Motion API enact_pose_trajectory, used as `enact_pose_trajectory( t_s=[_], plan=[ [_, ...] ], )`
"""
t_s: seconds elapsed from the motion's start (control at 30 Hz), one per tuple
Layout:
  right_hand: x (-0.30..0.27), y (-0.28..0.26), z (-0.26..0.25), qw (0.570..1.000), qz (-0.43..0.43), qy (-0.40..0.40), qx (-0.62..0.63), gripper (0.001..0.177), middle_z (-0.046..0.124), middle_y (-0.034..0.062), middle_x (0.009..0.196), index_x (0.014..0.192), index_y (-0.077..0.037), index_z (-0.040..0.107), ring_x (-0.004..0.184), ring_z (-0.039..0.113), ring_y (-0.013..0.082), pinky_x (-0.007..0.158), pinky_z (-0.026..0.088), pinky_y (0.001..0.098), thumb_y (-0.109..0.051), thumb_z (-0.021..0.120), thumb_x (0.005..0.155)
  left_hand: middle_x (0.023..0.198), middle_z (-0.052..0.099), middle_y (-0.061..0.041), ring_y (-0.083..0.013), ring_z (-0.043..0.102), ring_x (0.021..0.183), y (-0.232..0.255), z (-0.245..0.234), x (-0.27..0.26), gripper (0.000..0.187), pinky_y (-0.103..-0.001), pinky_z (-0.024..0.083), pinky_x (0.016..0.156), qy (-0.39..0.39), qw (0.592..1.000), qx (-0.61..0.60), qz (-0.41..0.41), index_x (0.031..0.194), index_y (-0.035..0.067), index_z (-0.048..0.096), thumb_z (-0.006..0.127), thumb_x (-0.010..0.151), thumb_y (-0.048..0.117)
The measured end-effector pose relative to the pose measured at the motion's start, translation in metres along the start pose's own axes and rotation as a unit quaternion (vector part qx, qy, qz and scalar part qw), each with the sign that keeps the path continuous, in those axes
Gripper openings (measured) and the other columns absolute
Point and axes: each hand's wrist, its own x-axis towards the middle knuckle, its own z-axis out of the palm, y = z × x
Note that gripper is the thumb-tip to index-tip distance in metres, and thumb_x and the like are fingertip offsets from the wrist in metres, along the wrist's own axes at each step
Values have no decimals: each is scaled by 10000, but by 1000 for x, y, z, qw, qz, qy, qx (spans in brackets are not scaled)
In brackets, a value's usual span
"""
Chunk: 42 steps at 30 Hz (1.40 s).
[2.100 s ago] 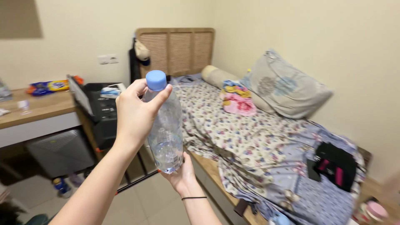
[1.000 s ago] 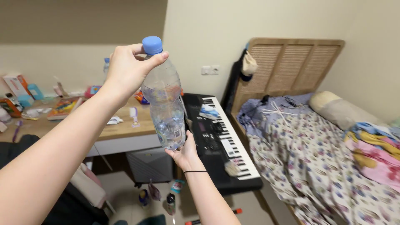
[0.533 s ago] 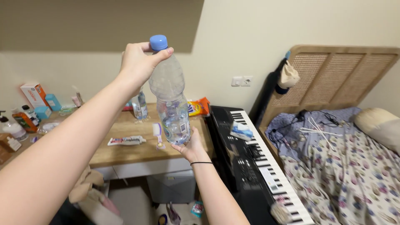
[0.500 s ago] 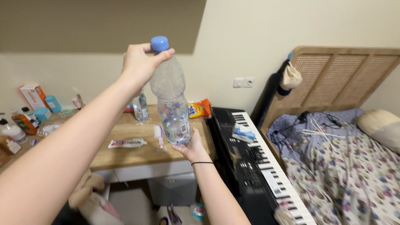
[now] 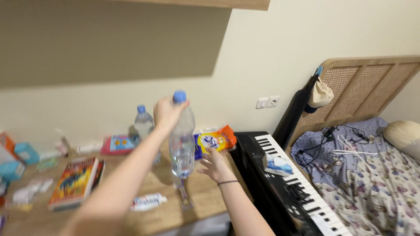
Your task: The person organizes various kitchen items on a cluttered table, stacking containers, bowls, and pots, and placing lids on them. They also move a water bottle and a snack bag to a nearby desk and handle a plastic bag containing small items.
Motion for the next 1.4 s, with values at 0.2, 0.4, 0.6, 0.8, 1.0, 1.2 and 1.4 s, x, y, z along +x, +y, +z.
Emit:
enact_pose_trajectory(
  t_s=[0.2, 0.4, 0.6, 0.8, 1.0, 1.2, 1.4],
  plan=[
    [35, -2, 24, 995, -20, 97, 13, 674, 432, 195, 1504, 1528, -71, 373, 1424, 420, 387, 1051, 423, 702, -361, 592, 960, 956, 763, -134, -337, 734, 901, -98, 57, 19, 374, -453, 554, 811, -9, 999, 24, -43, 939, 102, 792, 885, 704, 377],
    [24, -25, 36, 991, -39, 128, -18, 631, 451, 162, 1464, 1506, -90, 403, 1387, 466, 372, 1072, 428, 662, -373, 564, 966, 1062, 750, -149, -354, 720, 995, -139, 76, 39, 369, -488, 577, 839, -49, 982, 128, -127, 1017, 88, 762, 877, 761, 328],
    [7, -46, 51, 989, -49, 140, -28, 617, 473, 170, 1474, 1498, -70, 436, 1365, 502, 365, 1092, 435, 626, -366, 550, 968, 1187, 692, -168, -354, 691, 1085, -166, 96, 58, 395, -463, 598, 853, -43, 975, 185, -119, 1098, 31, 714, 851, 812, 266],
    [-5, -57, 66, 988, -62, 134, -51, 623, 414, 180, 1551, 1543, -85, 350, 1408, 468, 341, 1124, 415, 604, -378, 477, 1009, 1318, 608, -141, -349, 577, 1217, -159, 106, 81, 543, -456, 526, 949, -22, 986, 164, -22, 1278, 61, 614, 809, 781, 163],
    [-22, -65, 80, 984, -83, 146, -62, 603, 492, 163, 1485, 1540, -112, 360, 1368, 516, 315, 1124, 422, 581, -393, 462, 1017, 1274, 630, -122, -303, 576, 1231, -111, 118, 66, 347, -456, 440, 1046, -30, 984, 104, 140, 1174, 80, 667, 723, 852, 197],
    [-58, -71, 65, 980, -123, 153, -6, 532, 554, 89, 1324, 1492, -164, 500, 1256, 568, 268, 1062, 436, 536, -357, 489, 996, 1243, 650, -87, -314, 592, 1185, -66, 142, 12, 180, -455, 472, 983, -104, 981, 2, 164, 1022, 100, 715, 665, 879, 198],
    [-133, -84, 10, 966, -175, 177, 67, 487, 649, 69, 1290, 1433, -152, 516, 1187, 618, 220, 1025, 471, 484, -359, 507, 993, 1169, 680, -88, -329, 617, 1122, -2, 183, -56, 145, -431, 502, 923, -192, 964, -98, 156, 985, 94, 715, 653, 891, 184]
  ],
)
